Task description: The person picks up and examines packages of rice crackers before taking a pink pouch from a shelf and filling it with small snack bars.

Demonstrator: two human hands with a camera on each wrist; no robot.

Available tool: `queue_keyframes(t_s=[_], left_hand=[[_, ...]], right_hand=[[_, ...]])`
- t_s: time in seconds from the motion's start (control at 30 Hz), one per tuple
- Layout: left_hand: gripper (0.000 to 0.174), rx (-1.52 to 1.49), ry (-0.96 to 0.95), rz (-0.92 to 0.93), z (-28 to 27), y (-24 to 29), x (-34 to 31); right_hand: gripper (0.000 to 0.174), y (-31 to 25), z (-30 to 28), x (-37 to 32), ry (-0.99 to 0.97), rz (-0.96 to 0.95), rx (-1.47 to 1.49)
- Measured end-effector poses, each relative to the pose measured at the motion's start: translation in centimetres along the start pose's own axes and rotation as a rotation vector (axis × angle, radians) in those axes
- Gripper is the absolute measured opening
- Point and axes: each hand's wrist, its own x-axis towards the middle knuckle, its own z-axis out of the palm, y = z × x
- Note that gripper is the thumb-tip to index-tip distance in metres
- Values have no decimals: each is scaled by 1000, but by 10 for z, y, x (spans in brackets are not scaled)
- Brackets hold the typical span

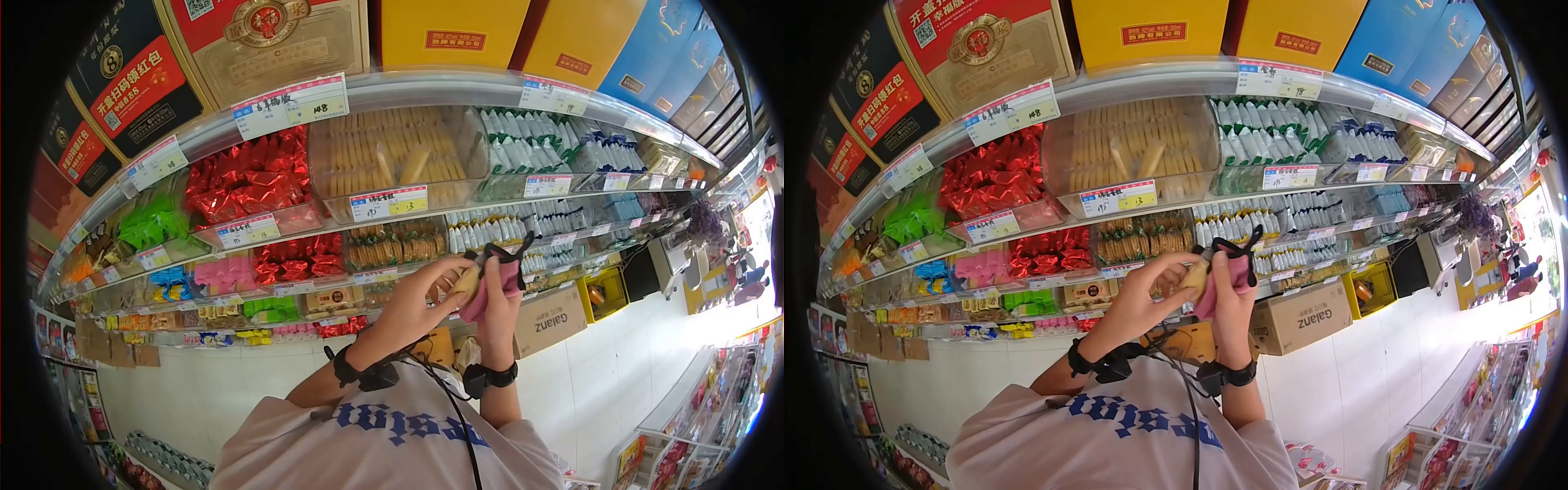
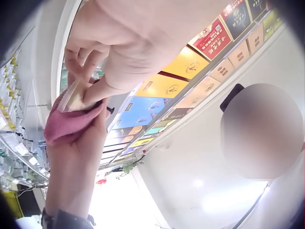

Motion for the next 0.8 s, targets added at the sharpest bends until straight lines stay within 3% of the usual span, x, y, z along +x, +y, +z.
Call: queue_keyframes(t_s=[0.13, 0.3, 0.33, 0.43, 0.5, 0.63, 0.73, 0.8], left_hand=[[50, 91, -77, 40, -9, 0, 3], [42, 124, -214, -110, -10, -13, 4], [42, 101, -227, -154, -8, -16, 4], [38, 142, -49, 11, -3, -19, 6], [32, 105, 15, -30, -9, -18, 8], [19, 108, 153, -60, -30, -1, 7], [11, 74, 285, -23, -36, 5, 3], [12, 93, 256, -16, -41, 15, -5]], right_hand=[[28, -9, -28, 5, -82, 67, -91], [25, -11, -58, 13, -351, 216, -427], [17, -11, -64, 15, -332, 237, -425], [13, 4, -91, 29, -277, 110, -431], [18, 13, -118, 47, -250, 121, -569], [29, 81, -180, 77, -54, 207, -728], [28, 165, -230, 92, 49, 308, -667], [28, 260, -270, 115, 154, 279, -697]])
